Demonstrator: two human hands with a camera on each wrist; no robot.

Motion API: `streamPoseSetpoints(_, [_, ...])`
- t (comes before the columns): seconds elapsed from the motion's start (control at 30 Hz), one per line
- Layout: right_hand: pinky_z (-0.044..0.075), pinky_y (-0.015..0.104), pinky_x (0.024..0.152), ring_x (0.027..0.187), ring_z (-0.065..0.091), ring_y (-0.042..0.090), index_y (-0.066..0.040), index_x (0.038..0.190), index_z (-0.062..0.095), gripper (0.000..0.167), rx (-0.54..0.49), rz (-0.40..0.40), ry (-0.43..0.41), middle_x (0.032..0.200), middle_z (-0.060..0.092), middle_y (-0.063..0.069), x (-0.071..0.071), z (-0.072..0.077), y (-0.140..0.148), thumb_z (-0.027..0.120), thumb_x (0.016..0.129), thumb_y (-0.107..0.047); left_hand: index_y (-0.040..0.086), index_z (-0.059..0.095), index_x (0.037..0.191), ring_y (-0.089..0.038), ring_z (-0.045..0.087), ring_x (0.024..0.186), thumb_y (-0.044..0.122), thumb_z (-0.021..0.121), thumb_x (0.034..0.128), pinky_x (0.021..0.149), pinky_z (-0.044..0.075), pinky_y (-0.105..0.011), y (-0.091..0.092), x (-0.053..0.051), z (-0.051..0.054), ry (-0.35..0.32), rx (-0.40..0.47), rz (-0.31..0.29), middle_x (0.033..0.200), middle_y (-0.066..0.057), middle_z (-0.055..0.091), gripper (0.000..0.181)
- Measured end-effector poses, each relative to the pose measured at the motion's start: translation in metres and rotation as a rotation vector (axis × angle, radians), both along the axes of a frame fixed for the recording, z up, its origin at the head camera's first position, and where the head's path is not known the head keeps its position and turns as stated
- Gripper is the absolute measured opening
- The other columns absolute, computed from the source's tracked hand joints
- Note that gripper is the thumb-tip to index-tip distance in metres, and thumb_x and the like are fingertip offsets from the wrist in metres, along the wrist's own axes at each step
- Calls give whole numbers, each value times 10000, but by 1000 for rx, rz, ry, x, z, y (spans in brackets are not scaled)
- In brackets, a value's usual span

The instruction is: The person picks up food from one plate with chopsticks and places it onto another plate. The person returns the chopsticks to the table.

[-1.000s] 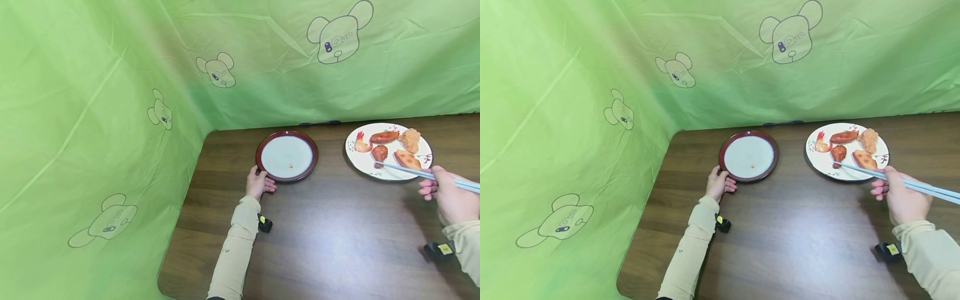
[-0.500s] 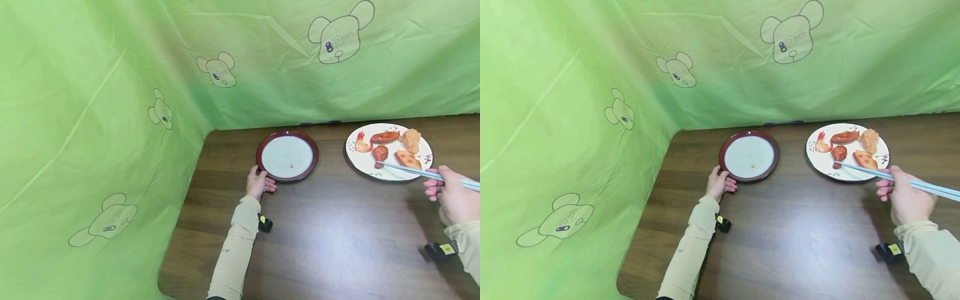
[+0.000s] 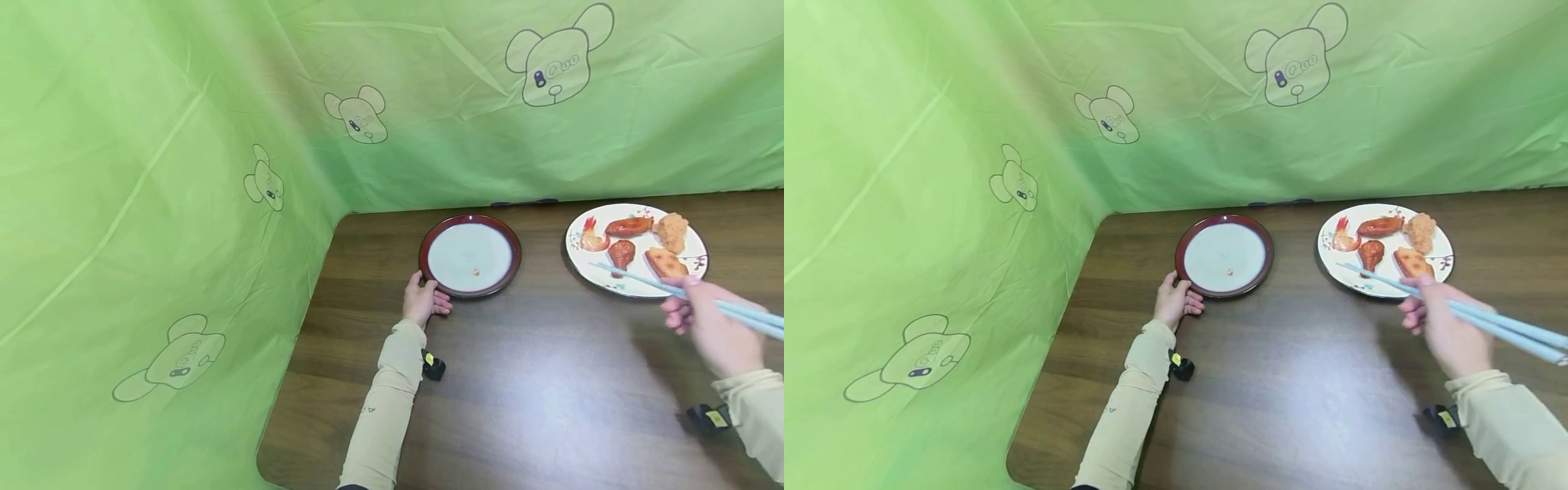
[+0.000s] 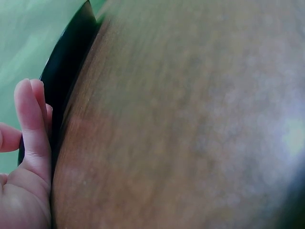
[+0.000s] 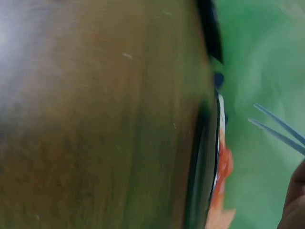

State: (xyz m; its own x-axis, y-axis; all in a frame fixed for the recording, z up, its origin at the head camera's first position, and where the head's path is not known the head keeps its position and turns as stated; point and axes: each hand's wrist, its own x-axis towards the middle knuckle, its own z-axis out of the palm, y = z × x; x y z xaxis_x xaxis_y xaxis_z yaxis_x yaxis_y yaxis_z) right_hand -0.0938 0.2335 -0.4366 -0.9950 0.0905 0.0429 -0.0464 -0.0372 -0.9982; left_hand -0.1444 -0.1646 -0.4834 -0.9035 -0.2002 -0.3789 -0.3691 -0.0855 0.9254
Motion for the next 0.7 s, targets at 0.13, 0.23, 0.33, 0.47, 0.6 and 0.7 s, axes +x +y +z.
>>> streamPoseSetpoints(0.13, [465, 83, 475, 532, 566, -30, -133, 828, 755, 232, 387, 43, 481, 627, 655, -88, 8, 1, -33, 563, 951, -88, 67, 186, 1526, -150, 625, 474, 85, 439, 964, 446, 565, -274, 0, 0, -1, -3, 3, 0, 643, -84, 623, 616])
streamPoseSetpoints(0.23, [411, 49, 516, 590, 471, -79, 9, 831, 740, 327, 627, 91, 889, 656, 606, -74, 11, 2, -52, 552, 967, -221, 65, 185, 1526, -150, 625, 471, 83, 439, 961, 445, 565, -275, 0, 0, -2, -3, 6, 0, 637, -81, 622, 619])
streamPoseSetpoints(0.33, [423, 135, 499, 605, 408, -54, -12, 949, 747, 535, 835, 146, 1022, 724, 550, -70, 17, 2, -64, 419, 1010, -430, 60, 178, 1525, -151, 624, 465, 78, 437, 959, 440, 562, -274, 0, -1, -2, 1, 13, 0, 627, -79, 621, 623])
streamPoseSetpoints(0.47, [389, 242, 410, 538, 345, -25, -98, 997, 739, 589, 1021, 224, 975, 735, 452, -110, 24, -5, -68, 308, 1020, -500, 56, 159, 1529, -150, 624, 464, 78, 434, 959, 438, 560, -269, -1, -1, -2, 4, 18, -5, 627, -77, 620, 633])
streamPoseSetpoints(0.6, [298, 238, 364, 518, 260, -18, -150, 990, 732, 545, 1078, 274, 985, 698, 389, -120, 23, -15, -71, 310, 1020, -494, 57, 157, 1531, -149, 625, 467, 83, 436, 960, 439, 559, -265, -1, 0, -1, 3, 9, -4, 631, -76, 622, 636])
streamPoseSetpoints(0.7, [232, 235, 350, 505, 224, 2, -143, 967, 729, 524, 1079, 290, 1034, 673, 371, -104, 22, -21, -75, 315, 1026, -459, 57, 159, 1531, -149, 624, 466, 83, 438, 959, 438, 559, -266, 0, 0, -1, 2, 3, 2, 630, -76, 621, 637])
